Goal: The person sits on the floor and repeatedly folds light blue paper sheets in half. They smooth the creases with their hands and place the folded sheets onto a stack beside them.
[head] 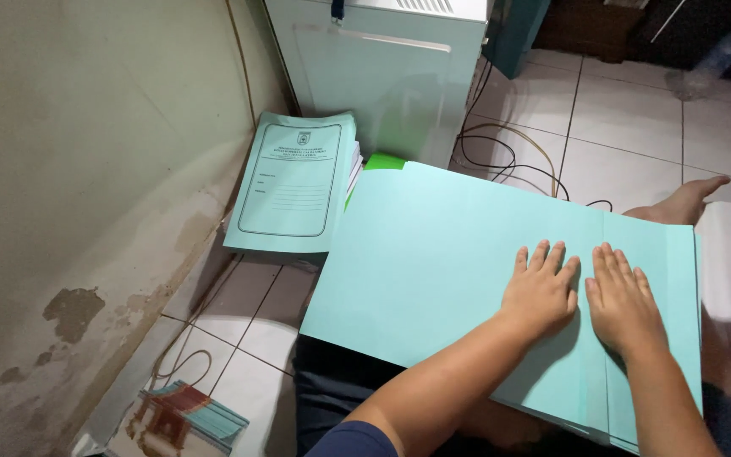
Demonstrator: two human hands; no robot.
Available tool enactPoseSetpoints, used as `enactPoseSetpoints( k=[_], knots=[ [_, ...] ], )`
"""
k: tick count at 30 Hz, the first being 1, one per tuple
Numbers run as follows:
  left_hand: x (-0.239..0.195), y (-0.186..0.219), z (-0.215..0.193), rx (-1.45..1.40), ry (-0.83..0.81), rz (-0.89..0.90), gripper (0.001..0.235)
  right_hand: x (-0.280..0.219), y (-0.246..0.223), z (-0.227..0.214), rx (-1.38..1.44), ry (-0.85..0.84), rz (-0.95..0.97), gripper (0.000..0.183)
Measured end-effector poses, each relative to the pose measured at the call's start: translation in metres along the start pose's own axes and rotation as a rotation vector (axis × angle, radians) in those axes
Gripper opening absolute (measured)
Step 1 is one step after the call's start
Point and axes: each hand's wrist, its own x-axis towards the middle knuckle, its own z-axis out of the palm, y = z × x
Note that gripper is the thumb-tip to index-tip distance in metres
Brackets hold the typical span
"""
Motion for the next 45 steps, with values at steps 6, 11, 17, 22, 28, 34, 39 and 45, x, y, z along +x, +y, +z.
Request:
enactPoseSetpoints(
  k=[6, 11, 17, 22, 28, 34, 39, 45],
  knots=[
    [-0.001, 0.004, -0.012, -0.055, 0.087, 0.005, 0.061, -0.098, 0.011, 0.046, -0.042, 0.112, -0.056, 0.067],
    [-0.002, 0.012, -0.05, 0.053, -0.252, -0.012, 0.082, -0.151, 0.037, 0.111, -0.137, 0.193, -0.013, 0.076],
    [-0.004, 0.013, -0.053, 0.055, -0.237, -0.01, 0.08, -0.151, 0.014, 0.068, 0.287, -0.147, 0.342, 0.063],
    [-0.001, 0.012, -0.049, 0.044, -0.233, -0.019, 0.081, -0.129, -0.006, 0.01, 0.915, -0.138, 0.596, 0.056],
    [-0.002, 0.014, -0.048, 0.01, -0.176, -0.012, 0.075, -0.111, 0.025, 0.027, 1.191, -0.078, 0.664, 0.06],
    [0.001, 0.012, -0.031, -0.089, -0.091, 0.135, 0.054, -0.112, 0.004, 0.014, 1.343, -0.024, 0.707, 0.052],
    [0.009, 0.01, -0.051, -0.226, -0.269, 0.115, 0.04, -0.102, 0.033, 0.042, 1.193, -0.093, 0.595, 0.043],
    [0.011, 0.0, -0.038, -0.411, -0.188, 0.097, 0.043, -0.11, 0.006, 0.02, 0.536, -0.042, 0.58, 0.05]
  ],
)
